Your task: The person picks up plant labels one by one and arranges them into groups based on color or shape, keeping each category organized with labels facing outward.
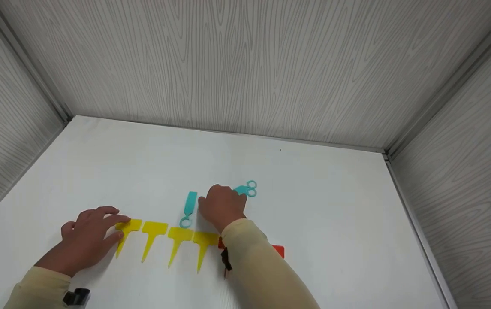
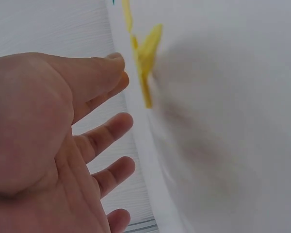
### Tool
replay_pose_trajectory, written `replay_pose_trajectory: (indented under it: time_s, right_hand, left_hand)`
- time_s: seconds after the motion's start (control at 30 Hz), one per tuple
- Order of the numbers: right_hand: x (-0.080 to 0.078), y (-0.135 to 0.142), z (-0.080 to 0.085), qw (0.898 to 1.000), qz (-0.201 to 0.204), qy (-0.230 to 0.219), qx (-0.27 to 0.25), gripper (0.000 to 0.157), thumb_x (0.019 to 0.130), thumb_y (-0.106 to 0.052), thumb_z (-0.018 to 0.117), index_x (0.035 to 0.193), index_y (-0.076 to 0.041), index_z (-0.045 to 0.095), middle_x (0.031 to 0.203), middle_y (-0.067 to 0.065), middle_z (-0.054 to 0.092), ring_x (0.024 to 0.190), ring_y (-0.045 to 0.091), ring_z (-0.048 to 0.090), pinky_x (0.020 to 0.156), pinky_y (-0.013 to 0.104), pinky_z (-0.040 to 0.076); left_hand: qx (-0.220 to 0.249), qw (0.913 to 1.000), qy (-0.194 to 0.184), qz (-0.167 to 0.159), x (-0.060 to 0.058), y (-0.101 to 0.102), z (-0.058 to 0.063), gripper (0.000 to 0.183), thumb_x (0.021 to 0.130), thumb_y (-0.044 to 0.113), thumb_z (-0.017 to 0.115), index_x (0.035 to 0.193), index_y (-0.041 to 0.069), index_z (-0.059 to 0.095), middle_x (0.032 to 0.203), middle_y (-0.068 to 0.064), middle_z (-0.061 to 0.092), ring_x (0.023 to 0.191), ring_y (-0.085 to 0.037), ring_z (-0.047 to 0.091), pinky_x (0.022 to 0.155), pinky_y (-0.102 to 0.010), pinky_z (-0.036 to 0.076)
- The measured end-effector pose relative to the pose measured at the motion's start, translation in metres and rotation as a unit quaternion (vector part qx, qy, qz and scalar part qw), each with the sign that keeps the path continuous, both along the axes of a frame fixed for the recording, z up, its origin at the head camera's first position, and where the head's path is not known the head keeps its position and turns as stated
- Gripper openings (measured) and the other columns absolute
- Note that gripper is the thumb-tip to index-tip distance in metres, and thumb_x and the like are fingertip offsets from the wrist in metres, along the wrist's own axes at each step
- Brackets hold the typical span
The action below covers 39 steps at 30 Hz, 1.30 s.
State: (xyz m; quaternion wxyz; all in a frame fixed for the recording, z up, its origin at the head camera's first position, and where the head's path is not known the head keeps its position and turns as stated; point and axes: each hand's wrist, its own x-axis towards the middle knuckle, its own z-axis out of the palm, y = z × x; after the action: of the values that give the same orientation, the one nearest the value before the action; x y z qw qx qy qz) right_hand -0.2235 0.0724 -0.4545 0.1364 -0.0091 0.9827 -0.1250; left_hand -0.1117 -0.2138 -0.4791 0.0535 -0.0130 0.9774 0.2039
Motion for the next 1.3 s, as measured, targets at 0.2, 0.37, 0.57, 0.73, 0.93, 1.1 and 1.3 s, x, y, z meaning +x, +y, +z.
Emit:
replay_pose_trajectory:
  time_s: [0.2, 0.37, 0.57, 0.73, 0.93, 1.1, 1.3]
  right_hand:
    - [0.0, 0.035, -0.003, 0.999, -0.037, 0.007, -0.016, 0.038, 0.093, -0.048, 0.069, 0.1, -0.011, 0.066, 0.074, 0.003, 0.063, 0.077, 0.023, 0.06, 0.086, 0.049, 0.049]
    - [0.0, 0.056, -0.011, 0.997, -0.066, -0.005, -0.035, 0.034, 0.093, -0.047, 0.069, 0.09, -0.013, 0.067, 0.071, 0.005, 0.062, 0.069, 0.022, 0.06, 0.07, 0.04, 0.049]
    - [0.001, 0.066, -0.015, 0.995, -0.088, -0.015, -0.043, 0.037, 0.092, -0.045, 0.071, 0.1, -0.01, 0.065, 0.079, 0.005, 0.063, 0.078, 0.025, 0.061, 0.073, 0.042, 0.051]
    - [0.005, 0.066, -0.016, 0.994, -0.085, -0.019, -0.06, 0.036, 0.093, -0.044, 0.069, 0.101, -0.009, 0.067, 0.08, 0.005, 0.064, 0.075, 0.025, 0.062, 0.069, 0.041, 0.053]
    - [0.008, 0.062, -0.018, 0.994, -0.082, -0.024, -0.067, 0.035, 0.093, -0.045, 0.069, 0.105, -0.012, 0.068, 0.085, 0.002, 0.064, 0.078, 0.023, 0.062, 0.072, 0.043, 0.053]
    - [0.007, 0.059, -0.016, 0.996, -0.06, -0.02, -0.062, 0.032, 0.092, -0.043, 0.072, 0.107, -0.015, 0.068, 0.09, 0.0, 0.065, 0.084, 0.023, 0.061, 0.075, 0.043, 0.055]
    - [-0.006, 0.053, -0.014, 0.998, 0.029, 0.036, -0.036, 0.036, 0.09, -0.037, 0.077, 0.117, -0.015, 0.068, 0.105, 0.002, 0.063, 0.096, 0.022, 0.058, 0.083, 0.043, 0.058]
  left_hand:
    - [0.011, 0.9994, 0.022, -0.023, -0.011, 0.018, 0.01, 0.041, 0.095, 0.032, 0.073, 0.135, 0.028, 0.065, 0.148, -0.008, 0.046, 0.138, -0.039, 0.03, 0.105, -0.07, 0.019]
    - [-0.014, 0.9979, 0.04, -0.049, -0.028, 0.042, 0.017, 0.045, 0.093, 0.035, 0.075, 0.136, 0.028, 0.065, 0.148, -0.008, 0.047, 0.138, -0.038, 0.032, 0.105, -0.07, 0.023]
    - [-0.043, 0.9959, 0.034, -0.072, -0.055, 0.066, 0.014, 0.046, 0.094, 0.039, 0.073, 0.138, 0.028, 0.064, 0.147, -0.006, 0.048, 0.139, -0.037, 0.033, 0.108, -0.069, 0.025]
    - [-0.063, 0.9934, 0.03, -0.091, -0.072, 0.075, 0.004, 0.049, 0.093, 0.041, 0.073, 0.139, 0.027, 0.063, 0.143, -0.006, 0.051, 0.134, -0.035, 0.038, 0.106, -0.068, 0.029]
    - [-0.083, 0.9914, 0.027, -0.097, -0.081, 0.078, -0.003, 0.051, 0.093, 0.042, 0.074, 0.14, 0.026, 0.063, 0.14, -0.008, 0.053, 0.131, -0.035, 0.04, 0.104, -0.066, 0.032]
    - [-0.082, 0.9926, 0.021, -0.087, -0.081, 0.079, -0.002, 0.054, 0.091, 0.042, 0.077, 0.14, 0.027, 0.063, 0.139, -0.008, 0.053, 0.13, -0.035, 0.04, 0.105, -0.065, 0.033]
    - [-0.084, 0.9936, 0.017, -0.074, -0.08, 0.082, 0.001, 0.054, 0.09, 0.041, 0.078, 0.14, 0.026, 0.063, 0.14, -0.009, 0.053, 0.13, -0.037, 0.04, 0.106, -0.065, 0.034]
